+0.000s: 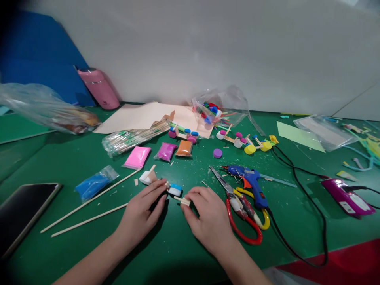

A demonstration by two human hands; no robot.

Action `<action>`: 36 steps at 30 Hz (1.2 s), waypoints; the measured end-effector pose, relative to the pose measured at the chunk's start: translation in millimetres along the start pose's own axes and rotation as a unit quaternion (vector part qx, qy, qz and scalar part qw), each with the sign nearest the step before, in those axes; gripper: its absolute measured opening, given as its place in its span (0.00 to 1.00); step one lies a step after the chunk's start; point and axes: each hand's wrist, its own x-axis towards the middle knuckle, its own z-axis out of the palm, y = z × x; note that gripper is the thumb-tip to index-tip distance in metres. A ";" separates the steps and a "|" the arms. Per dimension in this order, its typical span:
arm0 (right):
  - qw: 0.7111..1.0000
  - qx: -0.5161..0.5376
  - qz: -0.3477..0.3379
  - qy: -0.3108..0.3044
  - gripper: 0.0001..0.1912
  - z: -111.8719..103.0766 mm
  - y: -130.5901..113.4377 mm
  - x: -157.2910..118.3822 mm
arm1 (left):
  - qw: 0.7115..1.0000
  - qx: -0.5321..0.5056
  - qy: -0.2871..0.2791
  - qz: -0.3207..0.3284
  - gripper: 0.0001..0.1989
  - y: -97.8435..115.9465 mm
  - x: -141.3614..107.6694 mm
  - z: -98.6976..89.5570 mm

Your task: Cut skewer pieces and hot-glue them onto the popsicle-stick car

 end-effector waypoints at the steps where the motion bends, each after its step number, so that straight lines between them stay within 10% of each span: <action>1: 1.000 -0.001 -0.004 0.012 0.07 -0.5 -0.2 3.7 | 1.000 0.002 0.000 0.000 0.13 0.0 0.3 -0.2; 36: 1.000 -0.014 -0.007 0.007 0.07 10.3 -4.5 25.5 | 1.000 0.000 0.002 0.001 0.13 -1.0 0.3 0.3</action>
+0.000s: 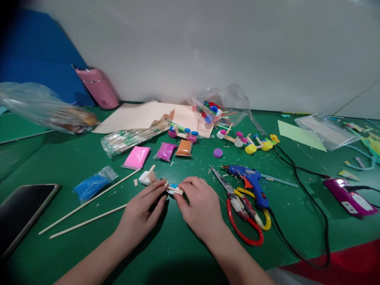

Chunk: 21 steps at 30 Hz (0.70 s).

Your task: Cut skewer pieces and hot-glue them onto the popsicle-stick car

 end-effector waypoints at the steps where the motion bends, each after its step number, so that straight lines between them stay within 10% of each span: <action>1: 1.000 0.000 0.000 0.000 0.07 0.0 0.1 0.0 | 1.000 0.000 0.000 0.001 0.13 0.0 0.3 0.1; 21: 1.000 -0.013 0.018 -0.013 0.07 -1.3 0.4 1.5 | 1.000 0.001 -0.008 0.000 0.13 0.5 1.0 -1.1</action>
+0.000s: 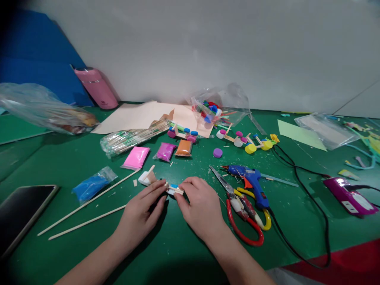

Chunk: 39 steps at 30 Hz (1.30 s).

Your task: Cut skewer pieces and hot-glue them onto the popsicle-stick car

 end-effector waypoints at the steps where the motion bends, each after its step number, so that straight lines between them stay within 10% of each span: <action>1: 1.000 -0.001 -0.002 0.001 0.07 0.3 0.1 0.1 | 1.000 0.001 -0.001 -0.001 0.13 0.0 -0.2 0.0; 39: 0.989 0.134 0.056 0.034 0.10 5.4 8.9 -12.7 | 1.000 0.014 0.008 0.003 0.13 -0.7 0.2 1.3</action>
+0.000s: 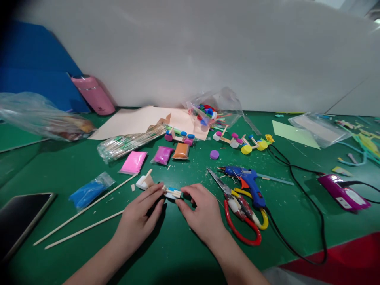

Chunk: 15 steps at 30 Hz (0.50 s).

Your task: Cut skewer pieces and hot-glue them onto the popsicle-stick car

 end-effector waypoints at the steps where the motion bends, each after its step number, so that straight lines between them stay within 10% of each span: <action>1: 1.000 0.000 -0.002 0.001 0.09 0.3 0.0 0.1 | 1.000 0.000 0.000 0.001 0.13 -0.1 0.1 0.0; 15: 1.000 0.002 -0.014 0.004 0.07 1.1 -1.4 2.6 | 1.000 -0.009 0.002 -0.002 0.13 -0.6 -0.1 0.2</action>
